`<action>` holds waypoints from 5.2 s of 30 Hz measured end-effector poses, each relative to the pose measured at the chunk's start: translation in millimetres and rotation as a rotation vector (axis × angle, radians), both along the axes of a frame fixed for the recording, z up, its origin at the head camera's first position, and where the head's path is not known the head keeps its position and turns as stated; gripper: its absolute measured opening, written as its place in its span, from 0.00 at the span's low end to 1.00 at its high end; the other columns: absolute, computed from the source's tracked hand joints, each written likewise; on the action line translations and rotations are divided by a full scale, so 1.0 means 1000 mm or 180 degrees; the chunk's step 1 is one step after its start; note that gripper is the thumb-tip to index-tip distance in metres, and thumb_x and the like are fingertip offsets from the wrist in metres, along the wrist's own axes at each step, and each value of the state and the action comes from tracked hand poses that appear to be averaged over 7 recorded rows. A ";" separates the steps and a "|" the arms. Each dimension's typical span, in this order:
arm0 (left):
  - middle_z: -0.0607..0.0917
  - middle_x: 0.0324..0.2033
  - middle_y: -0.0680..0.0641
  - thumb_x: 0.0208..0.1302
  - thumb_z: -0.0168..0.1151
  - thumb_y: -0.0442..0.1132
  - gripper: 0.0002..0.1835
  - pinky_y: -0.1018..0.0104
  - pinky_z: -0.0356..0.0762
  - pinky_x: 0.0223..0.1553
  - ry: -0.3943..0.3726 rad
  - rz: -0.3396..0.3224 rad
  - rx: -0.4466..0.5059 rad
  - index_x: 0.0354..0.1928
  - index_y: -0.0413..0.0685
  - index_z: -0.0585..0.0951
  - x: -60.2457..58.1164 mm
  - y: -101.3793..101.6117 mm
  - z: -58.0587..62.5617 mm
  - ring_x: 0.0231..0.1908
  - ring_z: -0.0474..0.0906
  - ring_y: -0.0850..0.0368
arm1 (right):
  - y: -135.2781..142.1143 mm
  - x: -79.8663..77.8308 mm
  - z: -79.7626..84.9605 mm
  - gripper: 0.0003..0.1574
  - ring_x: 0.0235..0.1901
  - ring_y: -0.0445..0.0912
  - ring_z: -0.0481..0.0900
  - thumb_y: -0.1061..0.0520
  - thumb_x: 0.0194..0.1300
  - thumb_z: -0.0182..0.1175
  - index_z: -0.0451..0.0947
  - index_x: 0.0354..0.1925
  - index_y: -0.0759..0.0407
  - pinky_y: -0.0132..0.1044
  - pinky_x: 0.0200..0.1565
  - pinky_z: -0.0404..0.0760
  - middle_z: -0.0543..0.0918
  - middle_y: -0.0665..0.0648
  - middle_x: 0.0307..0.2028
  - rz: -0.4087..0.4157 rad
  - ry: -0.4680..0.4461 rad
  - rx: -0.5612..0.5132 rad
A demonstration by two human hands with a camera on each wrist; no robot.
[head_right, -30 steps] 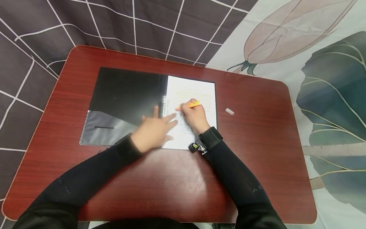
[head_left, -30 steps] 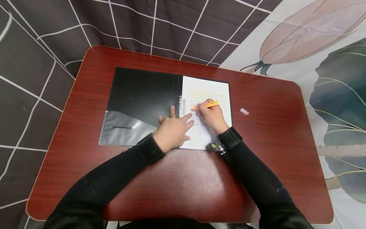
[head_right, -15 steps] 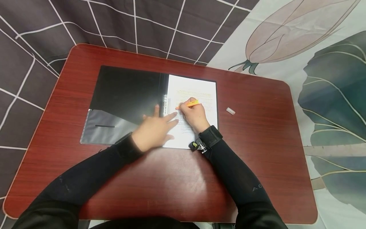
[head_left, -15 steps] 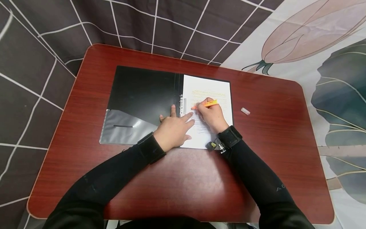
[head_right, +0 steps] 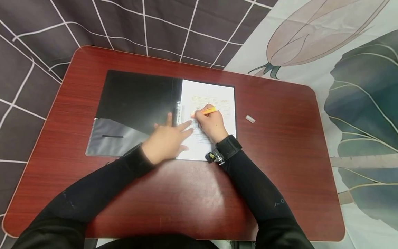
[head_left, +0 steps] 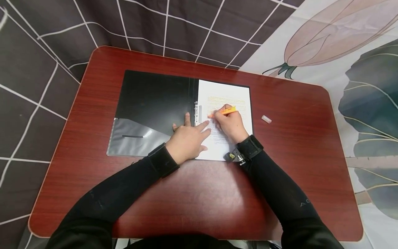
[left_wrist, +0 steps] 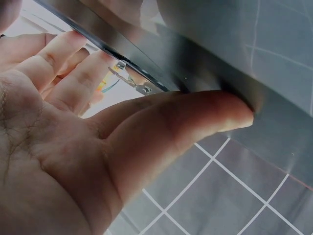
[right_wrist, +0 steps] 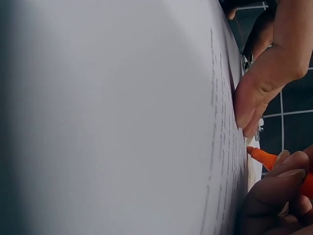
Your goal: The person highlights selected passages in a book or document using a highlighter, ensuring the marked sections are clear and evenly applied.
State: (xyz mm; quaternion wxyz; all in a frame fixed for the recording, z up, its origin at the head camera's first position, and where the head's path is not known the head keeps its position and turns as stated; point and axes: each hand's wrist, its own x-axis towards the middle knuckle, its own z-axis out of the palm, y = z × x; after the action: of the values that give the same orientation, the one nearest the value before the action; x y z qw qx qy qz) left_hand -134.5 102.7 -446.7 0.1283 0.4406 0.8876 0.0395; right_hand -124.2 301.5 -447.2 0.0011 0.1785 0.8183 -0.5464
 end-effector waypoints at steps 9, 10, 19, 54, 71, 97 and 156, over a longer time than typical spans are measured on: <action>0.68 0.89 0.54 0.79 0.71 0.60 0.34 0.30 0.85 0.28 0.0100 -0.0049 -0.0021 0.81 0.62 0.78 0.000 0.000 -0.004 0.80 0.61 0.10 | 0.010 0.002 0.002 0.09 0.20 0.40 0.72 0.58 0.79 0.62 0.76 0.37 0.54 0.30 0.24 0.70 0.76 0.46 0.19 -0.0016 -0.0009 0.0094; 0.69 0.89 0.54 0.79 0.71 0.60 0.34 0.29 0.87 0.30 0.0089 -0.0039 0.0005 0.81 0.61 0.78 0.000 0.000 -0.004 0.80 0.61 0.10 | 0.011 0.003 0.002 0.09 0.20 0.40 0.72 0.58 0.79 0.61 0.76 0.37 0.54 0.30 0.24 0.70 0.76 0.46 0.19 -0.0021 -0.0011 0.0103; 0.70 0.88 0.53 0.78 0.72 0.59 0.34 0.22 0.88 0.38 -0.0010 0.0020 0.0096 0.81 0.60 0.78 0.001 -0.001 -0.002 0.81 0.60 0.10 | 0.019 0.007 0.002 0.08 0.20 0.41 0.73 0.58 0.80 0.61 0.76 0.38 0.54 0.30 0.24 0.72 0.78 0.48 0.21 -0.0041 -0.0023 0.0104; 0.71 0.87 0.48 0.78 0.71 0.57 0.36 0.11 0.82 0.49 -0.0143 0.0027 0.0188 0.83 0.57 0.77 0.001 -0.002 0.002 0.79 0.61 0.07 | 0.051 0.022 0.005 0.10 0.21 0.41 0.74 0.60 0.79 0.61 0.75 0.36 0.56 0.30 0.24 0.72 0.79 0.49 0.24 -0.0392 -0.0021 -0.0121; 0.70 0.88 0.51 0.79 0.70 0.59 0.36 0.14 0.85 0.47 -0.0042 -0.0016 0.0180 0.84 0.60 0.76 0.002 -0.003 -0.002 0.80 0.60 0.07 | 0.068 0.029 0.006 0.10 0.23 0.41 0.75 0.60 0.80 0.62 0.73 0.38 0.57 0.29 0.28 0.76 0.79 0.51 0.27 -0.0534 -0.0095 -0.0114; 0.71 0.88 0.49 0.78 0.71 0.59 0.37 0.10 0.83 0.48 -0.0056 -0.0010 0.0281 0.84 0.59 0.76 0.002 -0.005 -0.004 0.79 0.59 0.05 | 0.090 0.039 0.012 0.10 0.24 0.42 0.76 0.59 0.80 0.61 0.73 0.38 0.56 0.29 0.28 0.78 0.80 0.52 0.28 -0.0748 -0.0197 -0.0063; 0.73 0.87 0.52 0.76 0.73 0.59 0.38 0.20 0.87 0.38 0.0046 -0.0031 0.0275 0.83 0.62 0.77 0.000 0.001 -0.013 0.80 0.63 0.09 | 0.006 0.005 0.012 0.12 0.32 0.44 0.74 0.59 0.76 0.58 0.74 0.32 0.52 0.32 0.34 0.70 0.78 0.47 0.27 -0.0111 0.0143 0.0356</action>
State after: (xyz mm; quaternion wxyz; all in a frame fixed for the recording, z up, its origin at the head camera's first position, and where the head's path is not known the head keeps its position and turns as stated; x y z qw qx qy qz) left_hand -134.3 104.1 -460.0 0.1030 0.4504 0.8838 0.0740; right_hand -118.9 307.2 -435.3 -0.0369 0.1803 0.8441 -0.5036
